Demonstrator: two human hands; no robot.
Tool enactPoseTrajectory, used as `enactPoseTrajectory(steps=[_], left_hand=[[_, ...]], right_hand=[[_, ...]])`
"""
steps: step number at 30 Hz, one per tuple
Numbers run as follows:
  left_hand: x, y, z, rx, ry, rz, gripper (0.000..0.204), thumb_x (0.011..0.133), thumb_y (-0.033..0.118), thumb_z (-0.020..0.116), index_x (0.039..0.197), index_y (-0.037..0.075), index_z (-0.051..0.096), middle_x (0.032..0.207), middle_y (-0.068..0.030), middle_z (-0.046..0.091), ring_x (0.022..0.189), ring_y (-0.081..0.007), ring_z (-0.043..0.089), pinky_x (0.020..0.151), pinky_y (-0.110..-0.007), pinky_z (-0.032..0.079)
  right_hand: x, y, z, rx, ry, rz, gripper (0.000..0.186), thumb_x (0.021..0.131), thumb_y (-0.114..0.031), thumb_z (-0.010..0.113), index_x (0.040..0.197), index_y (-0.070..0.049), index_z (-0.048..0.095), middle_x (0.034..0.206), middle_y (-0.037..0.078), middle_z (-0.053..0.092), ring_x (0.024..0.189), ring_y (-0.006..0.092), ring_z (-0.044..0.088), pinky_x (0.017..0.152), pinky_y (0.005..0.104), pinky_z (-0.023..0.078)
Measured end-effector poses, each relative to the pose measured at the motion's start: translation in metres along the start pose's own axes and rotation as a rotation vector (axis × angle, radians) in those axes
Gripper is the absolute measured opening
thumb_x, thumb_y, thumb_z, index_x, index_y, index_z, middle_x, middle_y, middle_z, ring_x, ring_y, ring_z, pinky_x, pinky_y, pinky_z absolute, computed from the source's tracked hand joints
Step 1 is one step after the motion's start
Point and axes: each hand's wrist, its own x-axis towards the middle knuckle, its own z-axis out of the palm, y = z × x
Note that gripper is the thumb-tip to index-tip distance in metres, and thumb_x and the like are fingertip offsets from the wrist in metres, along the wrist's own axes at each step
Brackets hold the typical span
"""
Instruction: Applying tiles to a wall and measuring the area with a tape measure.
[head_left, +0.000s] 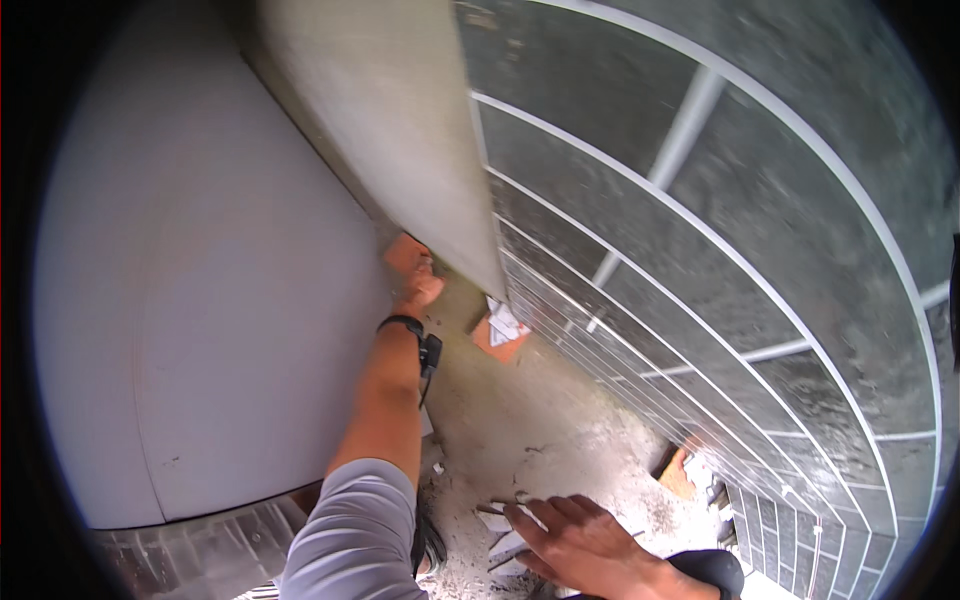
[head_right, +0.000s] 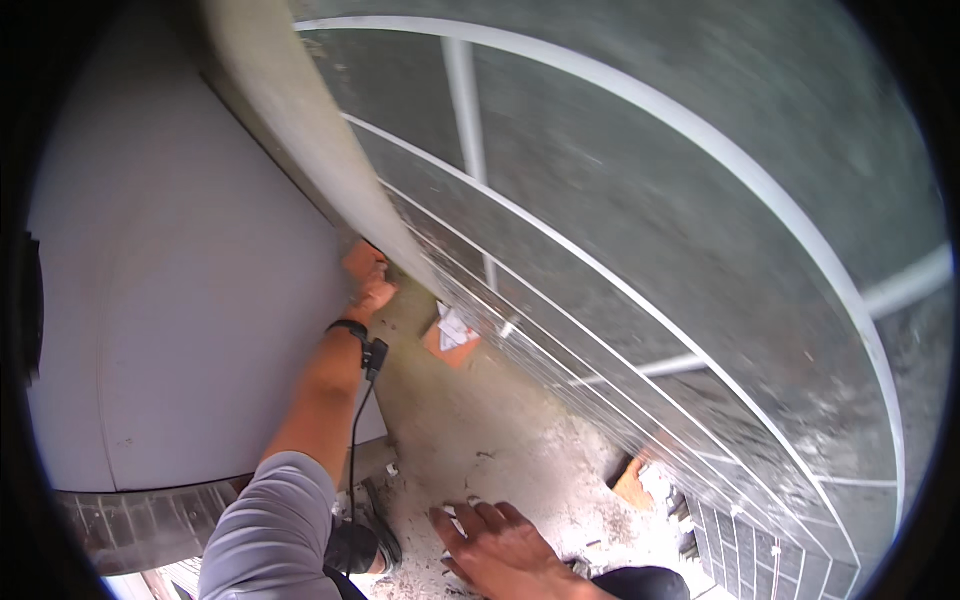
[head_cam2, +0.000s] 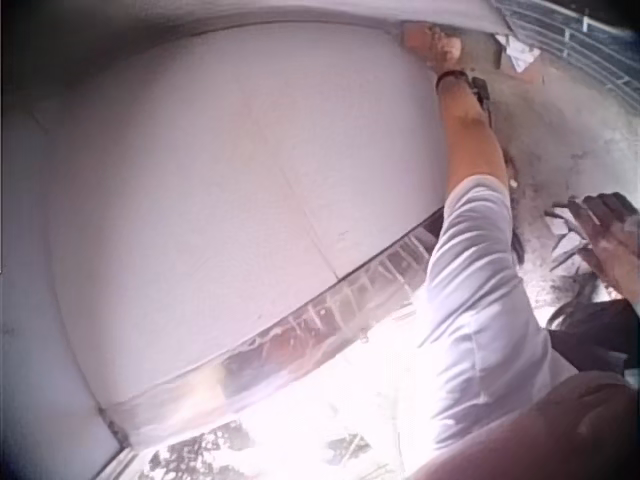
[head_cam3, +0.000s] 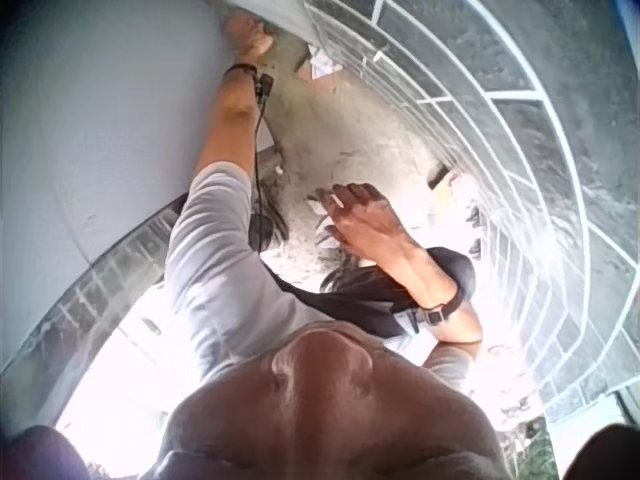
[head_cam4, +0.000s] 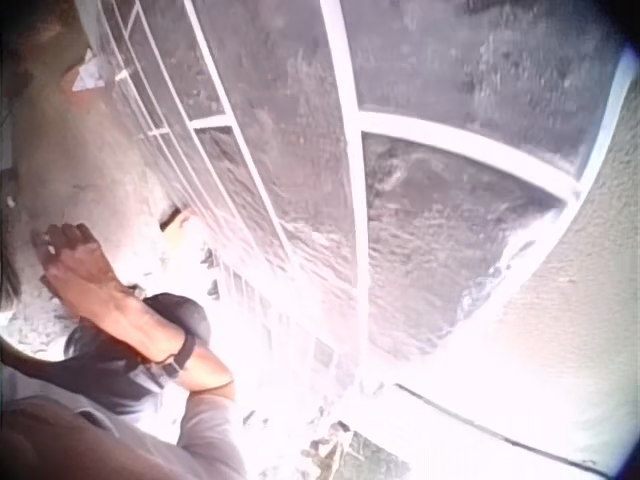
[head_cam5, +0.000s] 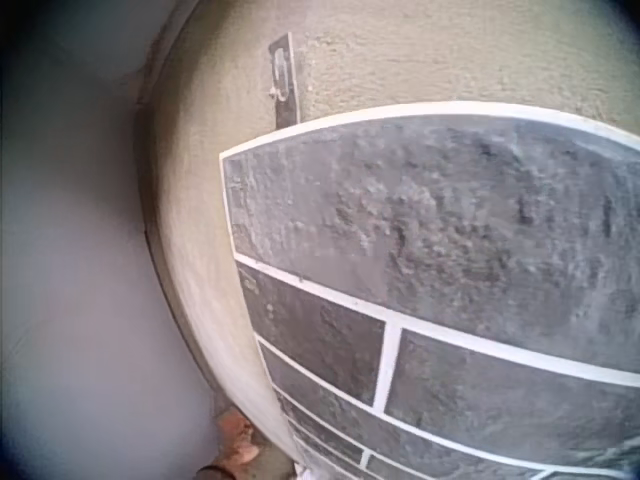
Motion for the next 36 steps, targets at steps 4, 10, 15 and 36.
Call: enactPoseTrajectory(steps=[4, 10, 15, 36], left_hand=[[-0.031, -0.045, -0.026, 0.230, 0.305, -0.023, 0.059, 0.080, 0.015, 0.056, 0.135, -0.002, 0.044, 0.149, -0.0214, 0.033, 0.142, -0.0352, 0.023, 0.115, -0.043, 0.028], [-0.119, 0.059, 0.025, -0.284, 0.543, -0.243, 0.038, 0.082, 0.013, 0.054, 0.118, 0.002, 0.060, 0.127, -0.0203, 0.057, 0.116, -0.0375, 0.053, 0.099, -0.044, 0.043], [-0.230, 0.151, 0.069, -0.440, 0.194, 0.137, 0.022, 0.089, 0.023, 0.057, 0.093, 0.004, 0.065, 0.098, -0.0191, 0.066, 0.093, -0.0389, 0.063, 0.078, -0.046, 0.050], [-0.438, 0.076, 0.165, 0.224, -0.027, 0.858, 0.021, 0.078, 0.013, 0.056, 0.098, 0.010, 0.058, 0.096, -0.0065, 0.056, 0.094, -0.0248, 0.057, 0.081, -0.039, 0.050]], right_hand=[[-0.002, -0.011, -0.001, -0.033, 0.022, -0.086, 0.047, 0.081, -0.024, 0.067, 0.121, -0.002, 0.055, 0.101, 0.013, 0.063, 0.093, 0.0259, 0.063, 0.082, 0.0363, 0.051], [-0.020, 0.012, 0.023, -0.026, 0.154, -0.113, 0.041, 0.081, -0.022, 0.064, 0.116, -0.001, 0.058, 0.096, 0.015, 0.064, 0.090, 0.0288, 0.065, 0.079, 0.0368, 0.051], [-0.034, 0.046, -0.014, -0.037, 0.135, 0.069, 0.025, 0.083, -0.019, 0.064, 0.097, 0.001, 0.058, 0.087, 0.017, 0.065, 0.083, 0.0324, 0.065, 0.079, 0.0408, 0.050], [-0.010, 0.032, -0.004, 0.019, 0.020, -0.090, 0.038, 0.084, -0.023, 0.066, 0.110, 0.002, 0.055, 0.090, 0.019, 0.063, 0.088, 0.0390, 0.062, 0.079, 0.0452, 0.049]])
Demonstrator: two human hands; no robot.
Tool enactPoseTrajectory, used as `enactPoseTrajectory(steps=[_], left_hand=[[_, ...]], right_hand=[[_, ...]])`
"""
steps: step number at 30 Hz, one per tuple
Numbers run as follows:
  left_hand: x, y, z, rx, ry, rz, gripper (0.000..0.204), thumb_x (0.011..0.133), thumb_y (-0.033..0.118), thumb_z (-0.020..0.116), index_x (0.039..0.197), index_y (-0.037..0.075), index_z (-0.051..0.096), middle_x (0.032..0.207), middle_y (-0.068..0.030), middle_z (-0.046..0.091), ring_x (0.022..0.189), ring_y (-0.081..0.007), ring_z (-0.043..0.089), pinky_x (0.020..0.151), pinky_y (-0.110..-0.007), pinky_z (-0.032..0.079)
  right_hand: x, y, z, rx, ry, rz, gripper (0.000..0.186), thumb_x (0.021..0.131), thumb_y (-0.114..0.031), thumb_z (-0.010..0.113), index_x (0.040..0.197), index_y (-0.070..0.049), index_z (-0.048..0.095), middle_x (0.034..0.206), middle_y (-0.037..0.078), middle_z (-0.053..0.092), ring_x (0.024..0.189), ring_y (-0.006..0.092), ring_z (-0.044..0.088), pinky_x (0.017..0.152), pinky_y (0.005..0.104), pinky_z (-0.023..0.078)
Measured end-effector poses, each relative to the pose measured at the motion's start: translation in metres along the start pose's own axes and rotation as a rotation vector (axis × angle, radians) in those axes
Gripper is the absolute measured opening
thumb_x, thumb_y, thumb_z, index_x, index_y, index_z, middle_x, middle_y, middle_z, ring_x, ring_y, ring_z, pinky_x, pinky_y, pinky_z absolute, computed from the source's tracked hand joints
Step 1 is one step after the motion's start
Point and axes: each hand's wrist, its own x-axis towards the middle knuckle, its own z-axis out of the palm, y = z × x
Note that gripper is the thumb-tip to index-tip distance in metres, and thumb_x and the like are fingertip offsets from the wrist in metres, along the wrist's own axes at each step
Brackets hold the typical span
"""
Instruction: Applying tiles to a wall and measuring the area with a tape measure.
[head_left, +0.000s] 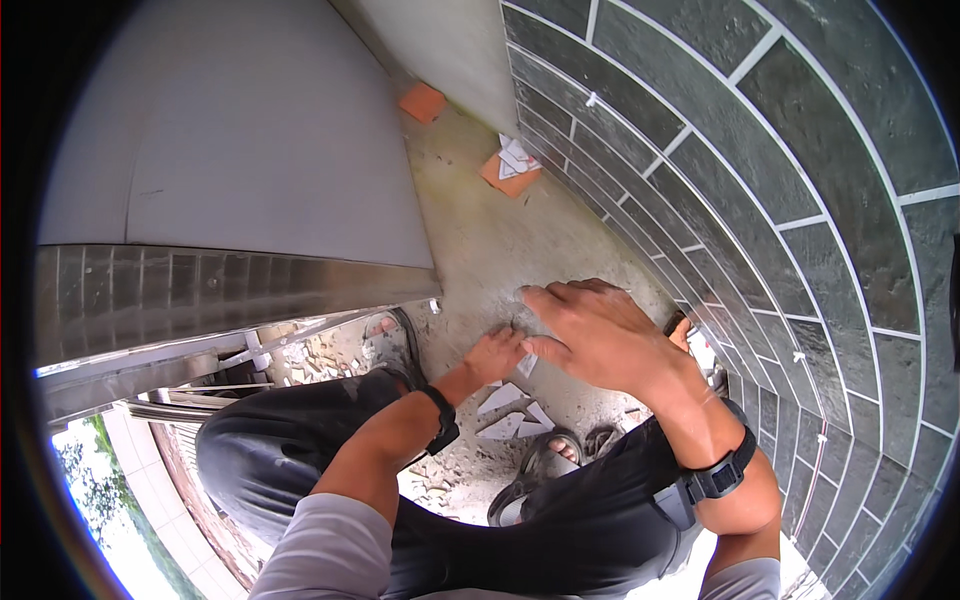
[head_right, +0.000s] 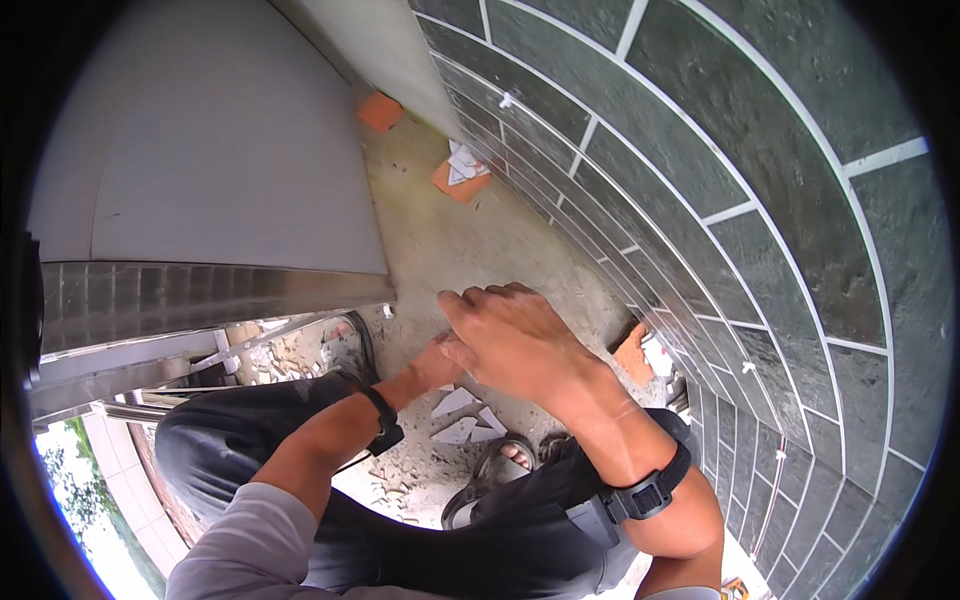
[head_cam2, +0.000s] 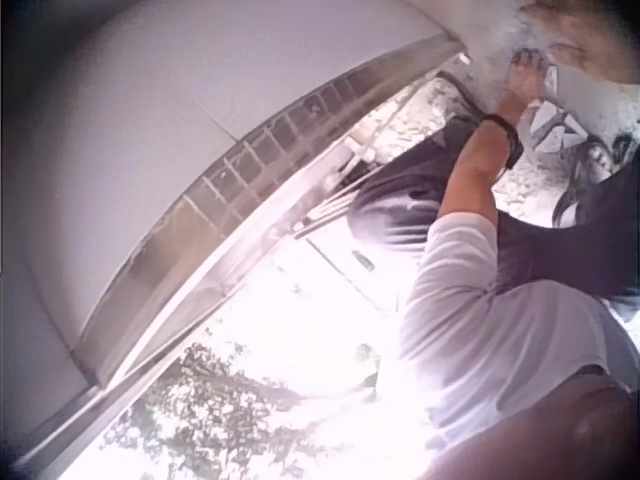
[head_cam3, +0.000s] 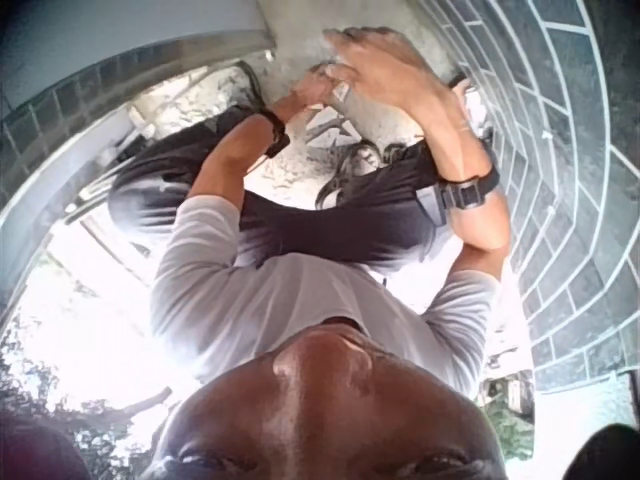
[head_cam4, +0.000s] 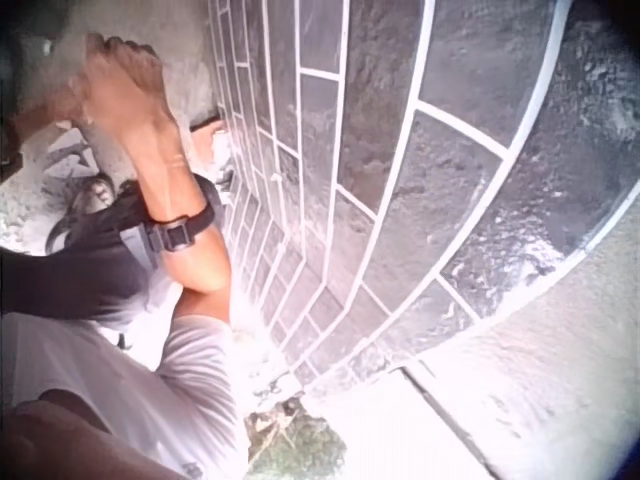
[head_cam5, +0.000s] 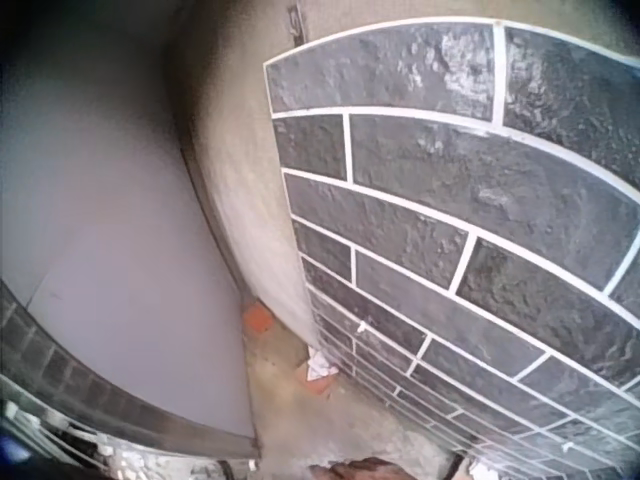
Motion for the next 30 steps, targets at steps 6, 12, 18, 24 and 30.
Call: enactPoseTrajectory(steps=[6, 12, 18, 24, 30], left_hand=[[0.088, -0.112, -0.082, 0.311, -0.006, -0.161, 0.021, 0.079, 0.012, 0.056, 0.100, 0.011, 0.058, 0.100, -0.0064, 0.058, 0.098, -0.0244, 0.059, 0.080, -0.041, 0.051], [0.136, -0.258, -0.150, 0.547, -0.045, -0.392, 0.016, 0.085, 0.012, 0.054, 0.100, 0.011, 0.057, 0.105, -0.0072, 0.061, 0.102, -0.0243, 0.062, 0.081, -0.040, 0.052], [0.162, -0.371, -0.184, 0.626, 0.032, -0.518, 0.016, 0.088, 0.013, 0.052, 0.103, 0.012, 0.055, 0.109, -0.0079, 0.060, 0.104, -0.0263, 0.062, 0.084, -0.041, 0.052], [0.184, -0.456, -0.198, 0.613, 0.159, -0.557, 0.028, 0.089, 0.010, 0.051, 0.117, 0.014, 0.052, 0.112, -0.0117, 0.057, 0.107, -0.0308, 0.059, 0.088, -0.040, 0.052], [0.200, -0.429, -0.150, 0.138, 0.117, -0.987, 0.048, 0.089, 0.018, 0.055, 0.135, 0.012, 0.044, 0.132, -0.0135, 0.051, 0.118, -0.0343, 0.053, 0.100, -0.039, 0.046]], right_hand=[[-0.003, -0.008, -0.007, -0.001, 0.074, -0.041, 0.038, 0.084, -0.024, 0.066, 0.110, 0.002, 0.054, 0.089, 0.018, 0.063, 0.087, 0.0374, 0.062, 0.080, 0.0440, 0.049], [-0.013, -0.029, -0.011, -0.067, 0.137, -0.016, 0.037, 0.081, -0.021, 0.069, 0.109, 0.000, 0.056, 0.084, 0.014, 0.064, 0.081, 0.0306, 0.065, 0.078, 0.0384, 0.051], [-0.023, -0.033, -0.006, -0.073, 0.065, 0.067, 0.048, 0.079, -0.027, 0.070, 0.117, -0.001, 0.057, 0.089, 0.010, 0.063, 0.080, 0.0267, 0.064, 0.077, 0.0346, 0.051], [-0.018, -0.062, -0.019, 0.053, 0.064, 0.162, 0.058, 0.075, -0.015, 0.070, 0.128, 0.001, 0.053, 0.105, 0.017, 0.063, 0.093, 0.0304, 0.062, 0.087, 0.0378, 0.048], [-0.007, -0.050, -0.020, 0.008, 0.029, 0.251, 0.056, 0.076, -0.018, 0.071, 0.126, 0.001, 0.054, 0.106, 0.017, 0.064, 0.097, 0.0315, 0.061, 0.087, 0.0389, 0.049]])
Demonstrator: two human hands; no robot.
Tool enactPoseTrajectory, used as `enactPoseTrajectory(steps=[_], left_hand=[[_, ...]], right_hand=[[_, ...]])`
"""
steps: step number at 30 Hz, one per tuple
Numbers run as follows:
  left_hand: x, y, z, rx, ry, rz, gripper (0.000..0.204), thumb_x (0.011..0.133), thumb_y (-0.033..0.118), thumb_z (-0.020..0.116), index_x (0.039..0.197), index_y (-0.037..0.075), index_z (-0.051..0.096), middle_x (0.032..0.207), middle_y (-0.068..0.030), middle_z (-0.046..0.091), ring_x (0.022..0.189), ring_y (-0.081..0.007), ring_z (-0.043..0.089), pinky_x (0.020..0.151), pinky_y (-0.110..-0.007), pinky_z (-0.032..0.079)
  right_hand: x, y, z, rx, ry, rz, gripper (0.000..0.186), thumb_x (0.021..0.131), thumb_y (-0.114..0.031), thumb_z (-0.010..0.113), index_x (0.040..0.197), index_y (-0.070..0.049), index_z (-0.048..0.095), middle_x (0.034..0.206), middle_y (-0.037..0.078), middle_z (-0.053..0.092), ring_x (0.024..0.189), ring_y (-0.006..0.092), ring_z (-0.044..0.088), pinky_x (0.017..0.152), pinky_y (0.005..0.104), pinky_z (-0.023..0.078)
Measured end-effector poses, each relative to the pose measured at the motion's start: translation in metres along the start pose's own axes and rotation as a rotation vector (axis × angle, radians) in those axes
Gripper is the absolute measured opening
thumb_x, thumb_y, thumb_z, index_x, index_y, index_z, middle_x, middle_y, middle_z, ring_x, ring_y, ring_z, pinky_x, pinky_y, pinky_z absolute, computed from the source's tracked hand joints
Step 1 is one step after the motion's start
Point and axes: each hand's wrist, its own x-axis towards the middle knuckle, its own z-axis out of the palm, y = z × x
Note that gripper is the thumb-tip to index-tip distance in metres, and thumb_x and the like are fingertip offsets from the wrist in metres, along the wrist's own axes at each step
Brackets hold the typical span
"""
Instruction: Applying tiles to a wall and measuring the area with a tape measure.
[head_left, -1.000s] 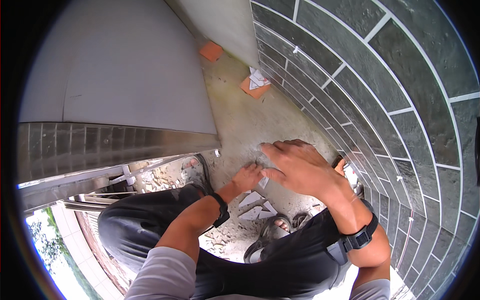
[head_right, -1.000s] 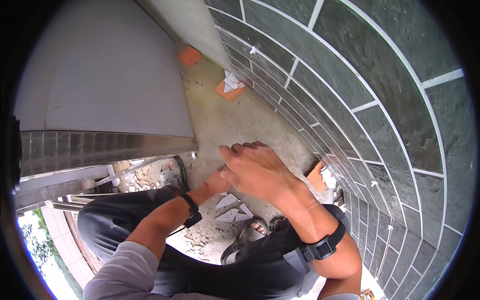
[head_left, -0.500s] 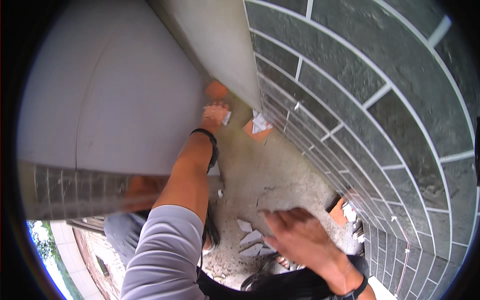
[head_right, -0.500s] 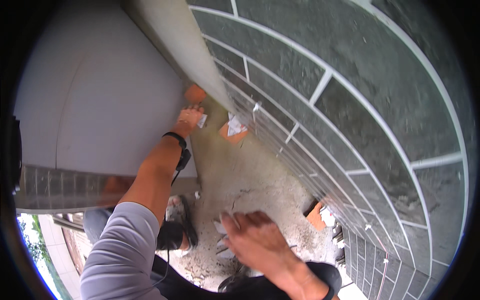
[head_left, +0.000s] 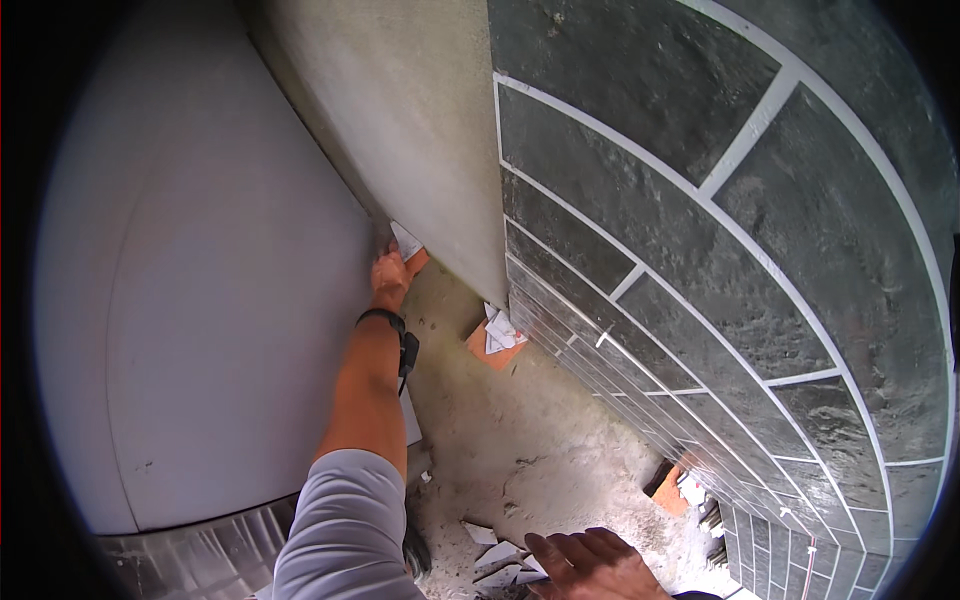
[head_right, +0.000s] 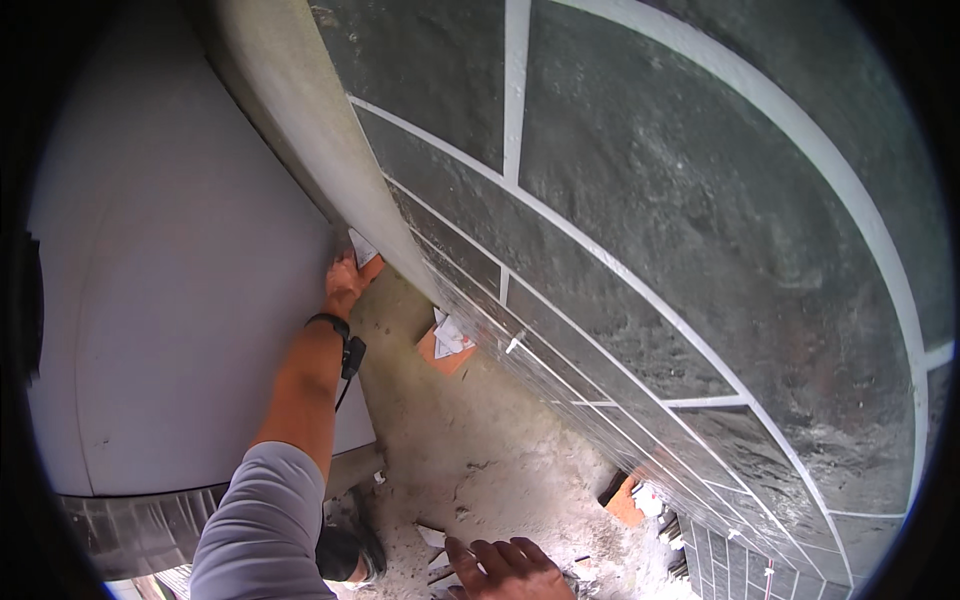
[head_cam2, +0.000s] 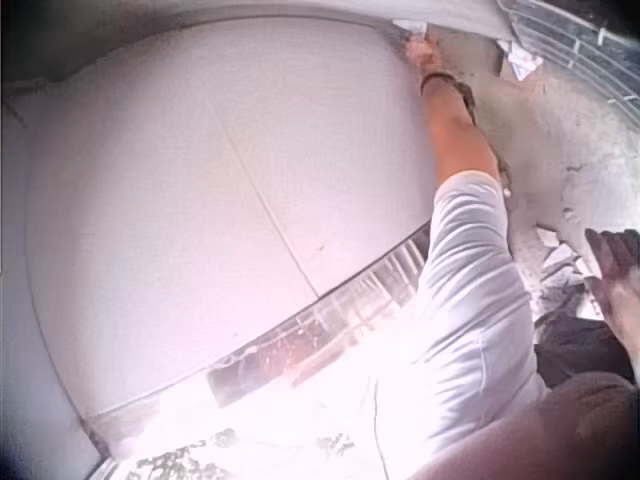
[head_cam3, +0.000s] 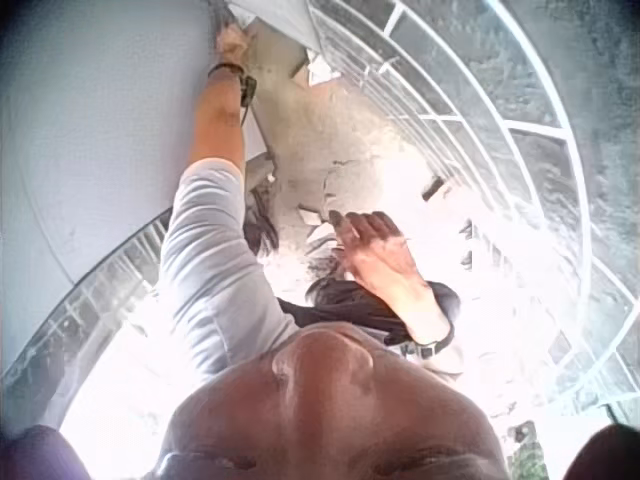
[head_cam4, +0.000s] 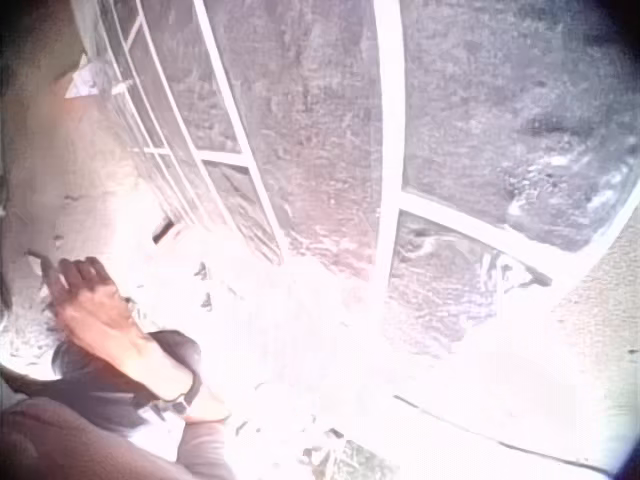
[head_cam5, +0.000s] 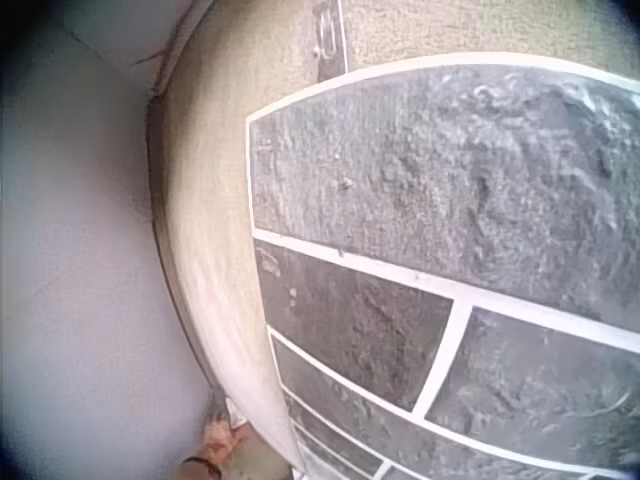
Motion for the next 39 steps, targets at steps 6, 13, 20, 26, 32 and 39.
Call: enactPoseTrajectory(steps=[6, 13, 20, 26, 32, 39], left_hand=[[0.005, 0.010, 0.012, -0.117, -0.092, -0.021, 0.052, 0.090, 0.022, 0.048, 0.140, 0.007, 0.040, 0.148, -0.0153, 0.039, 0.128, -0.0329, 0.047, 0.107, -0.037, 0.038], [-0.054, 0.034, 0.035, -0.602, 0.292, -0.065, 0.057, 0.084, 0.021, 0.058, 0.137, 0.007, 0.043, 0.134, -0.0165, 0.050, 0.124, -0.0352, 0.047, 0.105, -0.041, 0.039], [-0.222, 0.094, 0.024, -0.738, 0.502, -0.233, 0.050, 0.077, 0.015, 0.067, 0.124, 0.003, 0.054, 0.123, -0.0194, 0.058, 0.113, -0.0381, 0.055, 0.097, -0.042, 0.044], [-0.439, 0.093, 0.049, -0.461, -0.286, 0.657, 0.033, 0.074, 0.013, 0.063, 0.105, 0.004, 0.059, 0.101, -0.0152, 0.059, 0.095, -0.0312, 0.058, 0.087, -0.042, 0.047], [-0.541, 0.050, 0.044, -0.129, -0.227, 1.009, 0.047, 0.069, 0.021, 0.066, 0.111, 0.003, 0.058, 0.107, -0.0105, 0.057, 0.108, -0.0270, 0.051, 0.097, -0.044, 0.039], [-0.562, 0.053, 0.065, -0.145, -0.145, 0.985, 0.034, 0.078, 0.015, 0.054, 0.110, 0.006, 0.058, 0.112, -0.0121, 0.053, 0.105, -0.0285, 0.052, 0.096, -0.046, 0.039]], right_hand=[[0.009, 0.000, -0.002, -0.004, 0.011, -0.022, 0.054, 0.075, -0.018, 0.072, 0.124, 0.000, 0.055, 0.107, 0.017, 0.063, 0.096, 0.0318, 0.061, 0.086, 0.0394, 0.049], [0.008, 0.025, 0.015, -0.089, 0.018, -0.128, 0.053, 0.077, -0.028, 0.072, 0.121, -0.002, 0.056, 0.092, 0.010, 0.064, 0.082, 0.0282, 0.063, 0.076, 0.0358, 0.051], [0.016, 0.043, 0.008, -0.025, 0.167, -0.098, 0.041, 0.078, -0.018, 0.071, 0.111, 0.001, 0.056, 0.082, 0.014, 0.064, 0.077, 0.0299, 0.064, 0.073, 0.0381, 0.051], [0.008, 0.045, 0.019, 0.006, 0.151, -0.155, 0.030, 0.080, -0.017, 0.069, 0.100, 0.001, 0.056, 0.081, 0.016, 0.063, 0.080, 0.0339, 0.064, 0.075, 0.0416, 0.051], [0.000, 0.042, 0.025, 0.013, 0.129, -0.264, 0.028, 0.083, -0.019, 0.066, 0.099, 0.002, 0.055, 0.082, 0.017, 0.063, 0.081, 0.0368, 0.064, 0.076, 0.0423, 0.051], [-0.006, 0.037, 0.024, 0.031, 0.125, -0.278, 0.030, 0.083, -0.020, 0.066, 0.100, 0.002, 0.055, 0.082, 0.018, 0.063, 0.083, 0.0361, 0.063, 0.077, 0.0432, 0.050]])
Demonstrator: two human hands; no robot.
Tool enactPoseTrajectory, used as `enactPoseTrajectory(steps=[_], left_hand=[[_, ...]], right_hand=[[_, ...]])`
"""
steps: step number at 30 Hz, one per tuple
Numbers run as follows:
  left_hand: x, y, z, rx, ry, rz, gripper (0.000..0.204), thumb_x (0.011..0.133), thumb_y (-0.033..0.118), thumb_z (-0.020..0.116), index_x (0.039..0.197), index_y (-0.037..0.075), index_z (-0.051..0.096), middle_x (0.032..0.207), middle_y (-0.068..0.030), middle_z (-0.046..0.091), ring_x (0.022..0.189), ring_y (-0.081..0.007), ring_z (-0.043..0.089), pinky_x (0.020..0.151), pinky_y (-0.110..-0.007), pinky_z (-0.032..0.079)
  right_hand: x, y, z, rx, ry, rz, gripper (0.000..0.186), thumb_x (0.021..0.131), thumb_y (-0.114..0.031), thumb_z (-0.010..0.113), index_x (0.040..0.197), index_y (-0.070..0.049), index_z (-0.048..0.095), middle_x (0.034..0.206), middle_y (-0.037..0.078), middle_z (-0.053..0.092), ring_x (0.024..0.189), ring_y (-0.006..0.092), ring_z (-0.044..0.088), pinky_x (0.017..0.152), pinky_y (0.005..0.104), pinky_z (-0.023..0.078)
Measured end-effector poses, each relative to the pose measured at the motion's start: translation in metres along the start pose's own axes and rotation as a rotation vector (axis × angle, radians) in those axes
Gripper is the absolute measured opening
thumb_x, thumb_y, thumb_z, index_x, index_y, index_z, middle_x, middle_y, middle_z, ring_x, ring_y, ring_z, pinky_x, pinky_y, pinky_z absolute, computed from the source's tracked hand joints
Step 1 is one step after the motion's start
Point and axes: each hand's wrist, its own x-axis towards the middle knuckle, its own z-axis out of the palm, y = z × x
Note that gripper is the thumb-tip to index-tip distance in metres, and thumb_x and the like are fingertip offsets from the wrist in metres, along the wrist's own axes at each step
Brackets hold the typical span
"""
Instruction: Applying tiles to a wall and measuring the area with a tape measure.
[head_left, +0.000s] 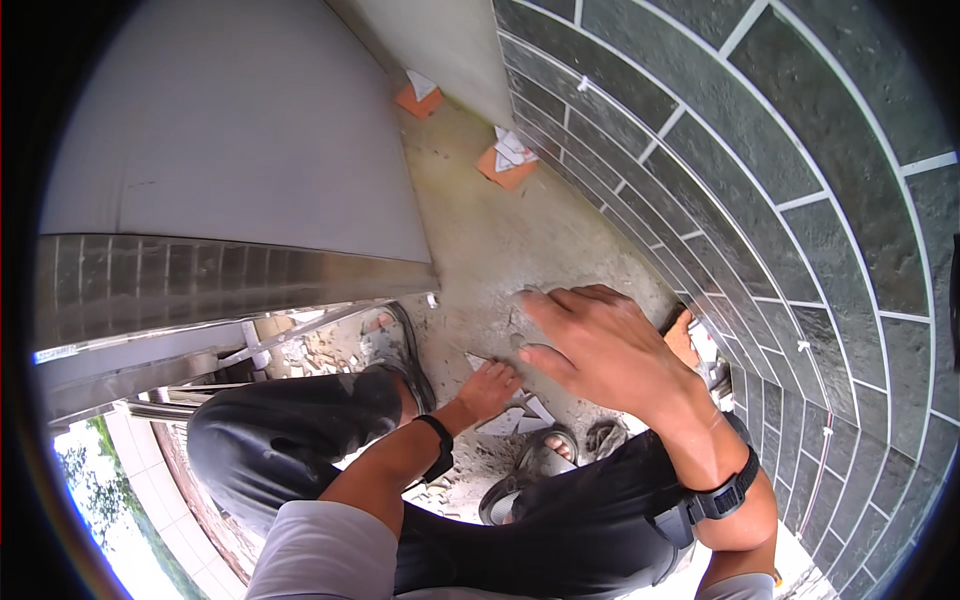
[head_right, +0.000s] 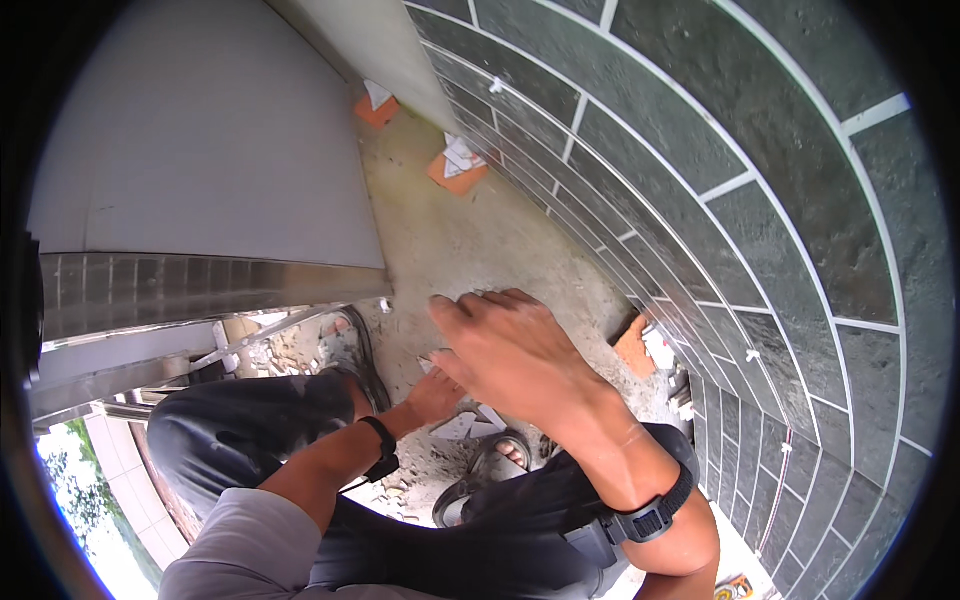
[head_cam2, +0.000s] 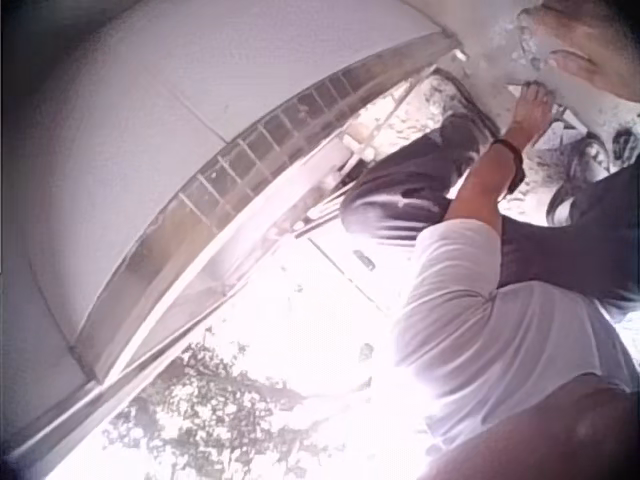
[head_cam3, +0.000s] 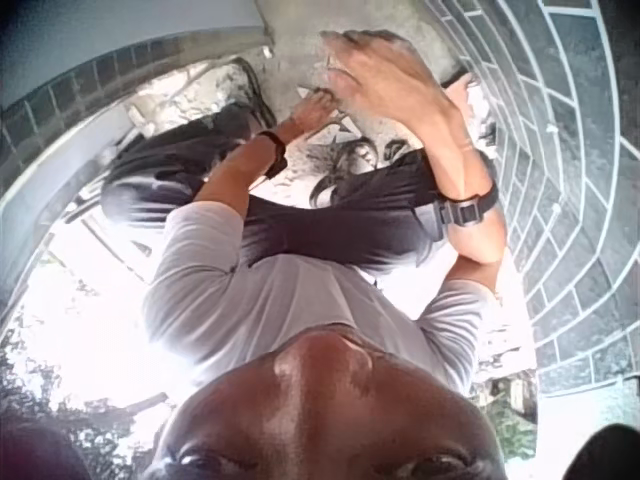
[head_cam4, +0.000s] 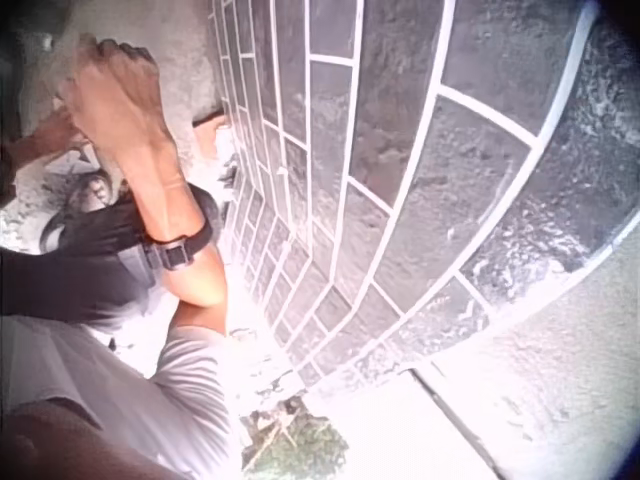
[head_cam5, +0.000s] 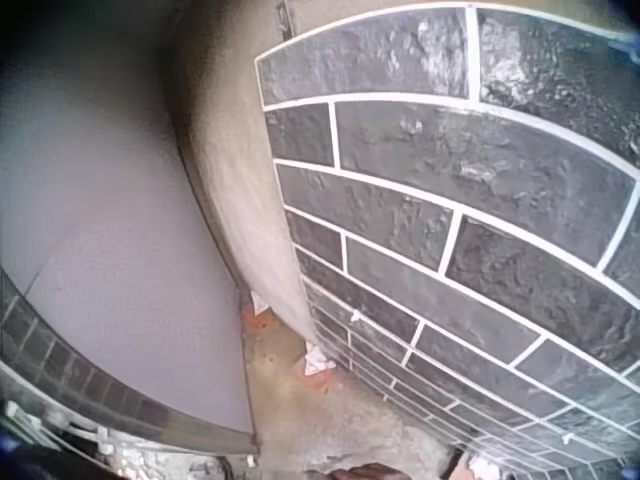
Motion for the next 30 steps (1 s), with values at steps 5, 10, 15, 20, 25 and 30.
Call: enactPoseTrajectory(steps=[5, 10, 15, 20, 25, 30], left_hand=[[0.050, -0.036, -0.023, -0.300, -0.096, 0.034, 0.034, 0.077, 0.009, 0.056, 0.111, 0.009, 0.055, 0.106, -0.0126, 0.052, 0.104, -0.0309, 0.053, 0.093, -0.043, 0.045], [0.148, -0.126, -0.084, 0.052, -0.329, 0.067, 0.037, 0.077, 0.005, 0.057, 0.114, 0.007, 0.053, 0.120, -0.0159, 0.057, 0.107, -0.0342, 0.060, 0.088, -0.041, 0.051], [0.184, -0.244, -0.127, 0.281, -0.390, -0.332, 0.051, 0.066, 0.003, 0.072, 0.111, 0.003, 0.050, 0.115, -0.0171, 0.057, 0.109, -0.0355, 0.058, 0.089, -0.042, 0.051], [0.196, -0.332, -0.170, 0.275, -0.260, -0.383, 0.047, 0.069, 0.000, 0.068, 0.113, 0.007, 0.051, 0.117, -0.0163, 0.056, 0.112, -0.0354, 0.057, 0.090, -0.042, 0.050], [0.218, -0.422, -0.199, 0.617, -0.091, -0.468, 0.033, 0.081, 0.007, 0.061, 0.113, 0.012, 0.054, 0.117, -0.0119, 0.055, 0.114, -0.0312, 0.055, 0.095, -0.040, 0.048], [0.235, -0.487, -0.207, 0.578, 0.171, -0.339, 0.031, 0.084, 0.010, 0.056, 0.114, 0.013, 0.054, 0.121, -0.0111, 0.052, 0.117, -0.0309, 0.051, 0.103, -0.039, 0.042]], right_hand=[[-0.004, -0.004, -0.011, -0.006, 0.031, 0.010, 0.030, 0.083, -0.019, 0.066, 0.102, 0.001, 0.055, 0.083, 0.017, 0.063, 0.083, 0.0354, 0.063, 0.078, 0.0437, 0.050], [-0.009, -0.002, -0.018, -0.035, 0.050, 0.035, 0.034, 0.081, -0.019, 0.069, 0.105, 0.000, 0.055, 0.083, 0.016, 0.063, 0.082, 0.0335, 0.064, 0.078, 0.0409, 0.050], [-0.009, -0.006, -0.024, -0.056, 0.082, 0.035, 0.040, 0.080, -0.020, 0.071, 0.110, 0.000, 0.054, 0.082, 0.014, 0.063, 0.080, 0.0307, 0.065, 0.077, 0.0384, 0.051], [-0.008, -0.014, -0.028, -0.019, 0.054, 0.093, 0.044, 0.078, -0.020, 0.072, 0.114, 0.001, 0.056, 0.083, 0.011, 0.063, 0.078, 0.0267, 0.065, 0.076, 0.0358, 0.051], [0.002, -0.034, -0.028, 0.035, -0.008, 0.119, 0.052, 0.075, -0.021, 0.073, 0.119, 0.000, 0.056, 0.097, 0.014, 0.064, 0.085, 0.0304, 0.063, 0.080, 0.0384, 0.051], [0.003, -0.039, -0.024, 0.061, 0.020, 0.194, 0.054, 0.072, -0.014, 0.073, 0.121, -0.001, 0.055, 0.100, 0.016, 0.063, 0.090, 0.0329, 0.061, 0.083, 0.0402, 0.049]])
